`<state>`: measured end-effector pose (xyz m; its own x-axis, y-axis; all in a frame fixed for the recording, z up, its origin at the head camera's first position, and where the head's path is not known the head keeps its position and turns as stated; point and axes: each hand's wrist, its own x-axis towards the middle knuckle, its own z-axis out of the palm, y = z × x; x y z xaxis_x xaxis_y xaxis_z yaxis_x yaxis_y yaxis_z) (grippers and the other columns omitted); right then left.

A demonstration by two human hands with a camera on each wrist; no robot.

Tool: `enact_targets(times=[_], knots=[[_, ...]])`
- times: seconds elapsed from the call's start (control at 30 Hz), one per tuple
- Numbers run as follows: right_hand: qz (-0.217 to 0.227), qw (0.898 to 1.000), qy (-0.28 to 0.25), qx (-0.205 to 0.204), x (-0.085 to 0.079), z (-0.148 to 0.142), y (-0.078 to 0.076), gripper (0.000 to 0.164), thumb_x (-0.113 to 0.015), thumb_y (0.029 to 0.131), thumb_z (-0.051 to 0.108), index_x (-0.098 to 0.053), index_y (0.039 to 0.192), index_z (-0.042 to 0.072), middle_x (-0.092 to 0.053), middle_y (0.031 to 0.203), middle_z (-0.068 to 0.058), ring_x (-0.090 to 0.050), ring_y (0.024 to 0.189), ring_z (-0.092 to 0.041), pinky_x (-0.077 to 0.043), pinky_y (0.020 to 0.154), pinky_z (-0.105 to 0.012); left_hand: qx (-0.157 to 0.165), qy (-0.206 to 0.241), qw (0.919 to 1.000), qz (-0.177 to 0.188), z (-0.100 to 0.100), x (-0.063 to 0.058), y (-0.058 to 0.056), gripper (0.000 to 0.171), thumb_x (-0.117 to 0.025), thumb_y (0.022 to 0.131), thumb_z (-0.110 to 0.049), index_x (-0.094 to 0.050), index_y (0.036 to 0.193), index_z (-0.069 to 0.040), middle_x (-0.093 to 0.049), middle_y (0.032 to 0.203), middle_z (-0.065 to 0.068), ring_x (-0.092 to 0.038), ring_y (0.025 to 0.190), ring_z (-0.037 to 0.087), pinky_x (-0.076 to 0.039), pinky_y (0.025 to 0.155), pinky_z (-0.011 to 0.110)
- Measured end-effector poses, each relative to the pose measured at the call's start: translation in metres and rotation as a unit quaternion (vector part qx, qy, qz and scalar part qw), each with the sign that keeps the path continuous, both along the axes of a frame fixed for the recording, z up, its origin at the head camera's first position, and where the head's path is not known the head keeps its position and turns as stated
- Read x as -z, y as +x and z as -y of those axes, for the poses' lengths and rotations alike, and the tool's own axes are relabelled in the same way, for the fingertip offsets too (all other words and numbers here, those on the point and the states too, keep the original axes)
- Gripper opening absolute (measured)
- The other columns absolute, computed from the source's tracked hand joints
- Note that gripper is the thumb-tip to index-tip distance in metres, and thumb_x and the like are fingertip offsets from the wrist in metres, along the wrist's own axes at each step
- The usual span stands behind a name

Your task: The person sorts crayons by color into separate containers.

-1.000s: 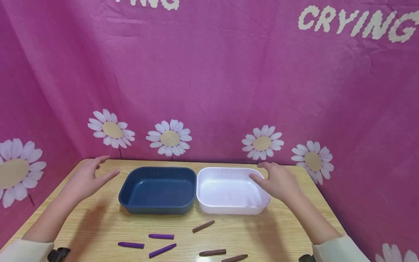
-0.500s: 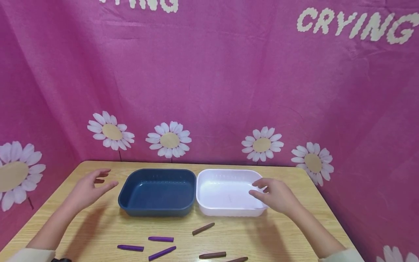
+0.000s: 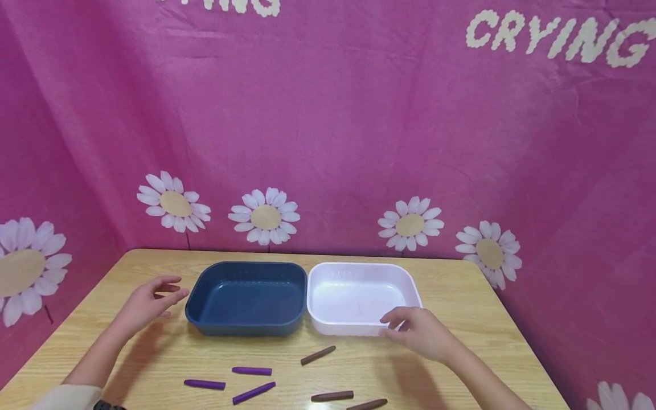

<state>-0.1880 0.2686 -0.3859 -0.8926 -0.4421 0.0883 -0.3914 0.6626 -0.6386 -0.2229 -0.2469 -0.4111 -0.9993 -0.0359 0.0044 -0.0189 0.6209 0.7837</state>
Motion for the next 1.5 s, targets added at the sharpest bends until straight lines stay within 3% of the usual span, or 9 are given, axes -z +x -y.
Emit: enact_targets(times=[0.2,0.33,0.53,0.63,0.9,1.1,1.33,1.43,1.5], knots=[[0.037,0.996,-0.026,-0.071,0.024,0.003,0.008,0.02,-0.068,0.085,0.02,-0.068,0.096,0.003,-0.067,0.083,0.002,-0.055,0.071,0.004,-0.049,0.059,-0.02,-0.01,0.074,0.9969,0.024,-0.005,0.012,-0.006,0.064,-0.063,0.088,-0.04,-0.045,0.133,0.001,-0.055,0.119,0.025,-0.062,0.096,0.023,-0.057,0.077,0.039],[0.054,0.993,-0.03,-0.099,0.04,0.007,0.017,0.019,-0.067,0.085,0.018,-0.068,0.095,0.001,-0.068,0.083,-0.001,-0.055,0.072,0.004,-0.049,0.059,-0.019,-0.019,0.095,0.9948,0.031,-0.01,0.017,-0.007,0.063,-0.063,0.088,-0.038,-0.046,0.132,0.003,-0.057,0.116,0.024,-0.062,0.088,0.017,-0.057,0.076,0.037],[0.175,0.98,-0.025,-0.09,0.057,0.011,0.031,0.021,-0.069,0.085,0.023,-0.069,0.1,0.009,-0.066,0.09,0.001,-0.053,0.074,0.002,-0.047,0.063,-0.018,-0.032,0.104,0.9937,0.026,-0.014,0.022,-0.008,0.053,-0.063,0.089,-0.027,-0.048,0.129,0.005,-0.058,0.11,0.023,-0.062,0.082,0.015,-0.057,0.074,0.037],[0.204,0.975,-0.012,-0.085,0.061,0.015,0.035,0.02,-0.069,0.084,0.025,-0.069,0.1,0.014,-0.064,0.09,0.005,-0.052,0.075,-0.001,-0.046,0.065,-0.018,-0.033,0.11,0.9931,0.024,-0.014,0.024,-0.009,0.048,-0.062,0.09,-0.019,-0.049,0.127,0.008,-0.058,0.107,0.024,-0.062,0.077,0.013,-0.058,0.072,0.036],[0.156,0.978,0.039,-0.132,0.07,0.017,0.038,0.02,-0.071,0.081,0.031,-0.072,0.093,0.015,-0.057,0.085,0.016,-0.046,0.074,0.006,-0.044,0.064,-0.018,-0.034,0.112,0.9929,0.019,-0.014,0.028,-0.009,0.045,-0.061,0.09,-0.013,-0.05,0.127,0.01,-0.058,0.107,0.026,-0.061,0.072,0.009,-0.058,0.068,0.033],[0.136,0.98,0.015,-0.142,0.08,0.016,0.039,0.017,-0.07,0.082,0.03,-0.071,0.09,0.015,-0.051,0.084,0.016,-0.046,0.073,0.007,-0.043,0.062,-0.017,-0.039,0.115,0.9923,0.021,-0.014,0.03,-0.008,0.044,-0.06,0.091,-0.013,-0.05,0.127,0.009,-0.058,0.107,0.025,-0.061,0.074,0.01,-0.058,0.069,0.034],[-0.019,0.979,0.019,-0.203,0.091,0.013,0.042,0.013,-0.068,0.084,0.023,-0.071,0.087,0.011,-0.05,0.078,0.013,-0.041,0.071,0.013,-0.04,0.057,-0.01,-0.035,0.108,0.9931,0.031,-0.013,0.029,-0.009,0.047,-0.06,0.091,-0.017,-0.048,0.13,0.008,-0.055,0.112,0.028,-0.063,0.077,0.012,-0.058,0.07,0.034],[-0.008,0.98,0.013,-0.197,0.089,0.014,0.042,0.013,-0.068,0.084,0.024,-0.071,0.088,0.012,-0.05,0.079,0.014,-0.042,0.071,0.012,-0.04,0.057,-0.01,-0.034,0.11,0.9929,0.03,-0.012,0.029,-0.009,0.048,-0.06,0.091,-0.017,-0.048,0.13,0.009,-0.055,0.111,0.028,-0.063,0.076,0.012,-0.058,0.069,0.033],[0.037,0.983,0.004,-0.179,0.083,0.015,0.041,0.015,-0.068,0.084,0.026,-0.071,0.089,0.013,-0.05,0.081,0.016,-0.043,0.072,0.011,-0.041,0.057,-0.012,-0.035,0.113,0.9925,0.03,-0.012,0.029,-0.009,0.048,-0.061,0.091,-0.016,-0.048,0.13,0.009,-0.056,0.11,0.028,-0.063,0.075,0.012,-0.058,0.069,0.033]])
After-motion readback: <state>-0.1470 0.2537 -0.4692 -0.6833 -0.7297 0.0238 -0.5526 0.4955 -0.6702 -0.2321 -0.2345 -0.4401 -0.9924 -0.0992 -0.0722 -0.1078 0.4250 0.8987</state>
